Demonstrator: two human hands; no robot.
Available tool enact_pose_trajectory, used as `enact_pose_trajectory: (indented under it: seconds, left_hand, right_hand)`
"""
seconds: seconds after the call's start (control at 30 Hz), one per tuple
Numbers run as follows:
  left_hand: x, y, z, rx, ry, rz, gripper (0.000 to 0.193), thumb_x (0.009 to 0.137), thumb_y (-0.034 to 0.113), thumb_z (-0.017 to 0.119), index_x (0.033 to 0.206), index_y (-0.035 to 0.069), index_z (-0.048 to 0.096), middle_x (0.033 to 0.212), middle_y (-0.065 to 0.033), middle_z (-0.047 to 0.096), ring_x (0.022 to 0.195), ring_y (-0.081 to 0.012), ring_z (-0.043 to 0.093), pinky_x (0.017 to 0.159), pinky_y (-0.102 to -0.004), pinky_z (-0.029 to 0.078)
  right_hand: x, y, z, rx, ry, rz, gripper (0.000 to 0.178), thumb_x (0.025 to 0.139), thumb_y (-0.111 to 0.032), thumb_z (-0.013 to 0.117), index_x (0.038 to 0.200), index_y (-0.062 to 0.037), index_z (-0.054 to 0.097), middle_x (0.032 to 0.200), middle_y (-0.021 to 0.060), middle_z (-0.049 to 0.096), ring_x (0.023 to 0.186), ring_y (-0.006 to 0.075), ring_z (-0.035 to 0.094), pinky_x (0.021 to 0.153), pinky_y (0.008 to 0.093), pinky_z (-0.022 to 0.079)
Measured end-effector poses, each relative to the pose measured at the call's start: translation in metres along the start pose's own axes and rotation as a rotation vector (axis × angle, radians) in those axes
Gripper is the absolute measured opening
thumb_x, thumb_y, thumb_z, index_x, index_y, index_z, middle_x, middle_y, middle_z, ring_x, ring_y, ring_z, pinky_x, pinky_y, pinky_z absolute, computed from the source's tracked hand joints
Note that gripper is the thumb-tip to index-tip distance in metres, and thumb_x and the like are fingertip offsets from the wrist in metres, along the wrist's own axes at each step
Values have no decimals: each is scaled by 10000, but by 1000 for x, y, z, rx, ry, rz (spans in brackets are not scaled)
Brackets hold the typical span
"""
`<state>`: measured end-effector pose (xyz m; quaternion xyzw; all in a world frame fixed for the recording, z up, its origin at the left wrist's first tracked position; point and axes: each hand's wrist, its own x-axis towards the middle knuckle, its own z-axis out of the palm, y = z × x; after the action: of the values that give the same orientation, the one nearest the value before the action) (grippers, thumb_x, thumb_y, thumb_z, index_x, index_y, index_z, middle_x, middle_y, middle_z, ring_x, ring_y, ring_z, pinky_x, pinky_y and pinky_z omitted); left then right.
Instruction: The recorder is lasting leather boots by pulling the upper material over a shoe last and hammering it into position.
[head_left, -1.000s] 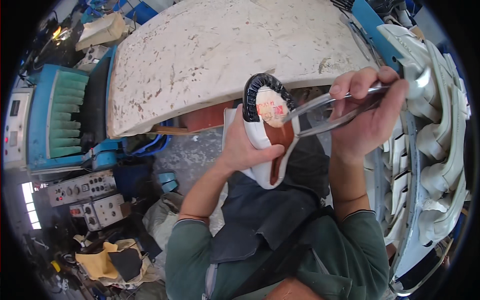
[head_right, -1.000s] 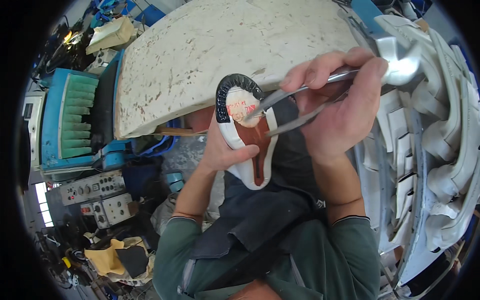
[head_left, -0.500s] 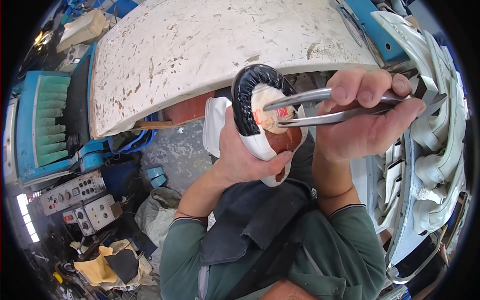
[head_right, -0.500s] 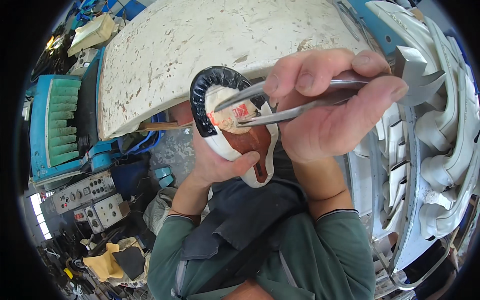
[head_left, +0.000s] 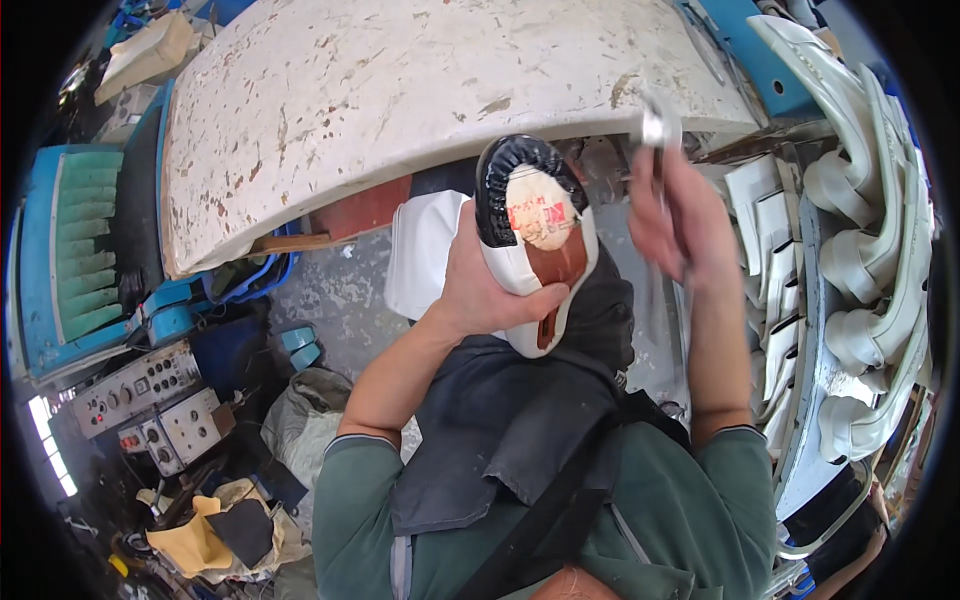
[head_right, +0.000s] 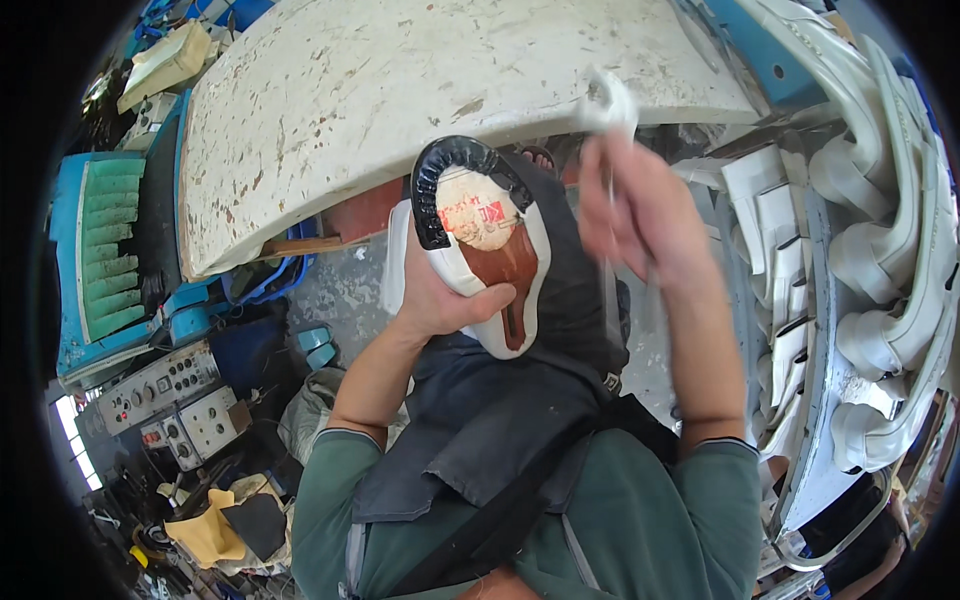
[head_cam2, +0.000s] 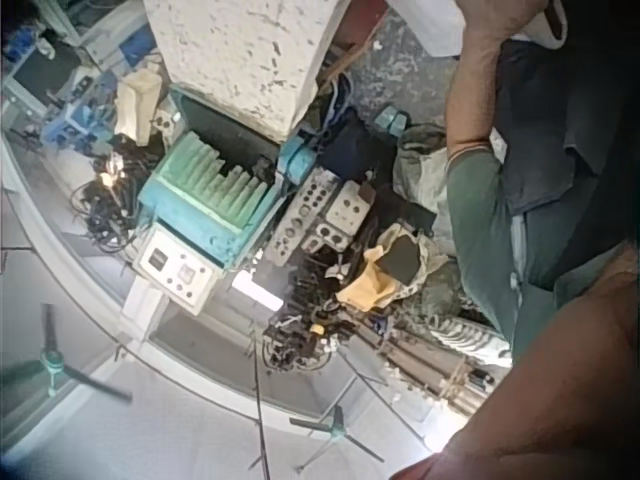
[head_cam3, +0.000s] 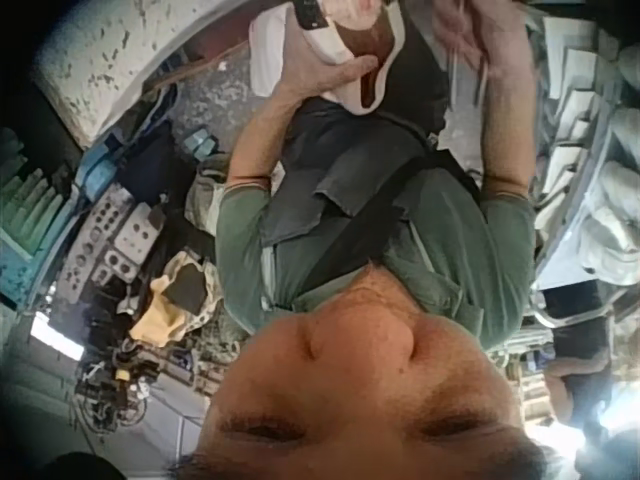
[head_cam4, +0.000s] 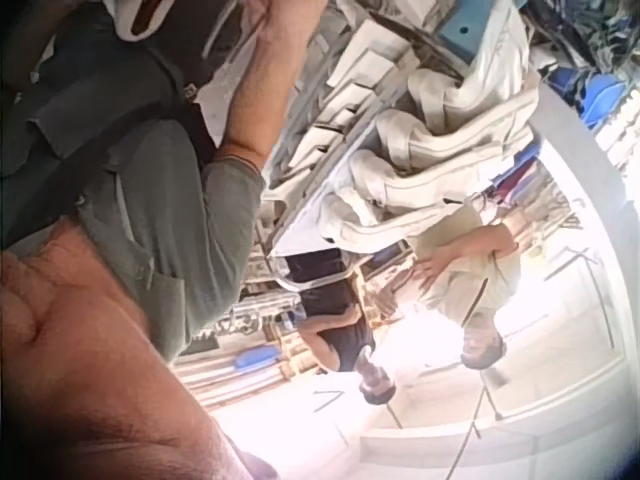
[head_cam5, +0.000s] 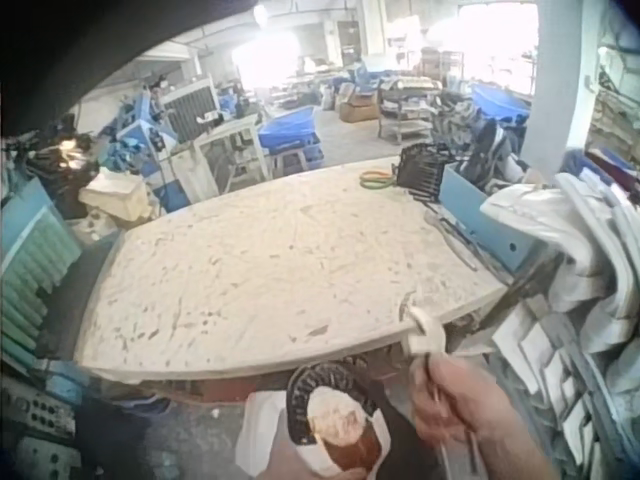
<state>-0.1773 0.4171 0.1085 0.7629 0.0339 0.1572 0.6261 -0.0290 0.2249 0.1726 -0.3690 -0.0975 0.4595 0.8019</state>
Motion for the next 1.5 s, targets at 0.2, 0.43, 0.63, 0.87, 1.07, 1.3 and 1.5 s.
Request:
enact_pose_trajectory:
  seconds: [0.2, 0.43, 0.63, 0.87, 1.07, 1.3, 1.5]
  left_hand:
    - [-4, 17, -9, -240, -143, -156, 950, 592, 257, 913, 1327, -20, 378, 1217, -145, 567, 1121, -235, 579, 986, -373, 448]
    - [-5, 8, -10, -107, -148, -122, 990, 571, 252, 945, 1328, -23, 370, 1246, -140, 557, 1137, -229, 575, 993, -367, 454]
    - [-16, 3, -5, -181, -33, -54, 997, 575, 214, 935, 1338, -25, 340, 1249, -140, 557, 1138, -215, 582, 995, -365, 465]
    - [-20, 5, 2, -52, -38, 2, 993, 572, 226, 913, 1351, -46, 361, 1206, -169, 599, 1103, -246, 618, 978, -369, 483]
    - [-22, 6, 8, 44, 19, 37, 955, 566, 228, 890, 1341, -43, 403, 1151, -177, 628, 1049, -284, 650, 921, -389, 511]
    - [-20, 4, 9, 33, 85, 67, 881, 571, 221, 882, 1292, -32, 443, 1122, -178, 635, 1026, -291, 648, 905, -383, 513]
    - [-13, 6, 5, -102, 131, -21, 896, 615, 234, 882, 1310, -56, 395, 1184, -174, 608, 1088, -264, 627, 942, -379, 498]
  right_hand:
    - [-46, -1, -1, -385, -345, 588, 423, 1036, -380, 517, 1162, 23, 532, 712, 83, 645, 598, 169, 675, 435, 273, 518]
    - [-40, 29, 14, -1214, -104, 67, 305, 1044, -325, 515, 1088, -30, 577, 737, 70, 650, 592, 167, 666, 464, 290, 489]
    - [-38, 29, 3, -809, 390, 194, 311, 1069, -272, 445, 1192, 10, 489, 722, 38, 592, 591, 130, 622, 432, 245, 484]
    - [-57, 6, 27, -1391, 59, -318, 253, 1049, -224, 466, 1113, 14, 523, 681, 43, 588, 520, 141, 573, 444, 290, 415]
    - [-46, 10, 49, -1220, 167, -294, 266, 1007, -200, 546, 1116, 40, 513, 726, 198, 636, 622, 382, 631, 569, 457, 498]
    - [-42, -3, 78, -1061, 414, -212, 282, 1001, -246, 556, 1050, 28, 506, 741, 295, 594, 734, 489, 578, 610, 527, 456]
    - [-27, -3, 59, -1278, 313, -42, 266, 1037, -242, 500, 1035, 24, 491, 605, 191, 587, 535, 371, 612, 487, 469, 464]
